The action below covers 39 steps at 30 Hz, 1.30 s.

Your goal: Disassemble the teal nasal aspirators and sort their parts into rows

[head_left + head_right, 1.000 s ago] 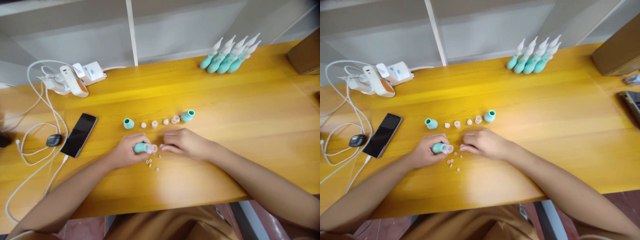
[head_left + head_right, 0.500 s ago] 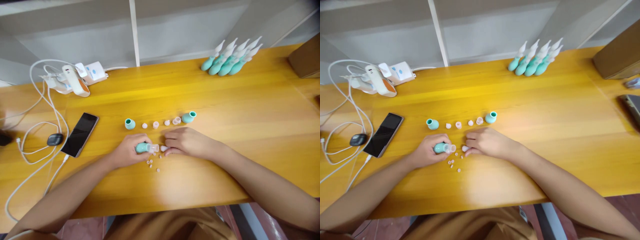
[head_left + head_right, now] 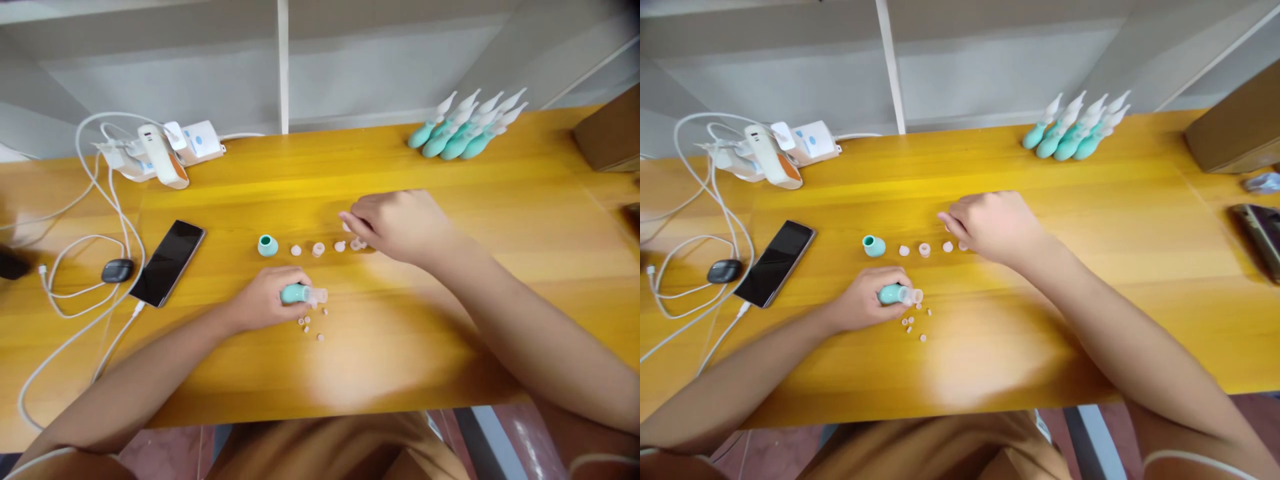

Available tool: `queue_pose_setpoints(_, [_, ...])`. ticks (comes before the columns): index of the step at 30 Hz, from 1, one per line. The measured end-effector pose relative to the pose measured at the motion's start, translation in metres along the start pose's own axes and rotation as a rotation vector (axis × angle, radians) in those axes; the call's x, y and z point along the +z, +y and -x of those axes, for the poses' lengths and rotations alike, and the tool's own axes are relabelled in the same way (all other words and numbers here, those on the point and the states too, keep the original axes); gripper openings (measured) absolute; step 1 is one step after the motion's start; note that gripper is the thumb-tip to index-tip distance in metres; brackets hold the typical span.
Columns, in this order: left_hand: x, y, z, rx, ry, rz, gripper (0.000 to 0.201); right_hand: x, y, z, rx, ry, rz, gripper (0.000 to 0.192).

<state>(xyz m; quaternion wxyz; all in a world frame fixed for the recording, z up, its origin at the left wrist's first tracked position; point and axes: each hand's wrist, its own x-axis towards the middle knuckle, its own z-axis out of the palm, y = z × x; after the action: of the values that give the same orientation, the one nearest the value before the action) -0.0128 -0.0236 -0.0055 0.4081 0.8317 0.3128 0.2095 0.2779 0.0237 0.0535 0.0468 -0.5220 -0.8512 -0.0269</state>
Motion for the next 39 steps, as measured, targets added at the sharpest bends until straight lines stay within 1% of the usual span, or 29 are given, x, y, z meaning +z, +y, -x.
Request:
queue_pose_setpoints(3, [0.001,-0.002,0.0,-0.002,-0.009,0.0,0.013,0.011,0.005,-0.023,0.045,-0.098,0.028,0.054])
queue_pose_setpoints(5, [0.002,-0.002,0.0,0.005,-0.007,0.005,0.011,0.018,0.004,-0.031,0.054,-0.14,0.017,0.052])
queue_pose_setpoints(9, [0.003,-0.003,0.001,0.018,-0.006,0.005,0.01,0.024,0.0,-0.034,0.058,-0.187,0.039,0.055])
queue_pose_setpoints(12, [0.003,-0.004,0.001,0.019,-0.017,-0.007,0.01,0.029,-0.001,-0.033,0.043,-0.193,0.04,0.056])
queue_pose_setpoints(14, [0.003,-0.004,0.001,0.014,-0.023,-0.008,0.01,0.032,0.001,-0.033,0.027,-0.17,0.038,0.061])
queue_pose_setpoints(16, [0.003,-0.004,0.001,0.013,-0.025,-0.007,0.009,0.029,0.004,-0.032,0.034,-0.122,0.052,0.067])
queue_pose_setpoints(18, [0.003,-0.004,0.0,0.02,-0.023,-0.008,0.01,0.02,0.004,-0.027,0.072,-0.034,0.054,0.072])
queue_pose_setpoints(20, [0.003,-0.003,0.0,0.023,-0.01,0.001,0.009,0.006,-0.004,-0.017,0.107,0.087,0.01,0.073])
queue_pose_setpoints(22, [0.003,-0.002,0.001,0.021,0.027,0.021,0.01,-0.004,-0.019,-0.001,0.084,0.169,-0.095,0.073])
queue_pose_setpoints(24, [0.002,0.0,0.002,0.037,0.061,0.02,0.011,-0.004,-0.04,0.019,-0.016,0.182,-0.226,0.073])
queue_pose_setpoints(26, [0.002,0.001,0.004,0.091,0.055,-0.015,0.013,0.007,-0.062,0.036,-0.133,0.176,-0.337,0.069])
queue_pose_setpoints(27, [0.003,0.001,0.005,0.125,0.038,-0.042,0.014,0.016,-0.072,0.043,-0.167,0.171,-0.39,0.067])
queue_pose_setpoints(30, [0.006,0.001,0.008,0.199,0.017,-0.125,0.024,0.041,-0.092,0.053,-0.2,0.158,-0.543,0.06])
queue_pose_setpoints(32, [0.009,0.0,0.009,0.21,0.03,-0.167,0.029,0.05,-0.097,0.055,-0.206,0.169,-0.659,0.056])
queue_pose_setpoints(34, [0.009,-0.001,0.01,0.215,0.015,-0.163,0.032,0.053,-0.097,0.055,-0.216,0.159,-0.825,0.054])
queue_pose_setpoints(39, [0.006,0.001,0.008,0.221,-0.091,-0.048,0.034,0.055,-0.096,0.056,-0.238,0.026,-1.281,0.054])
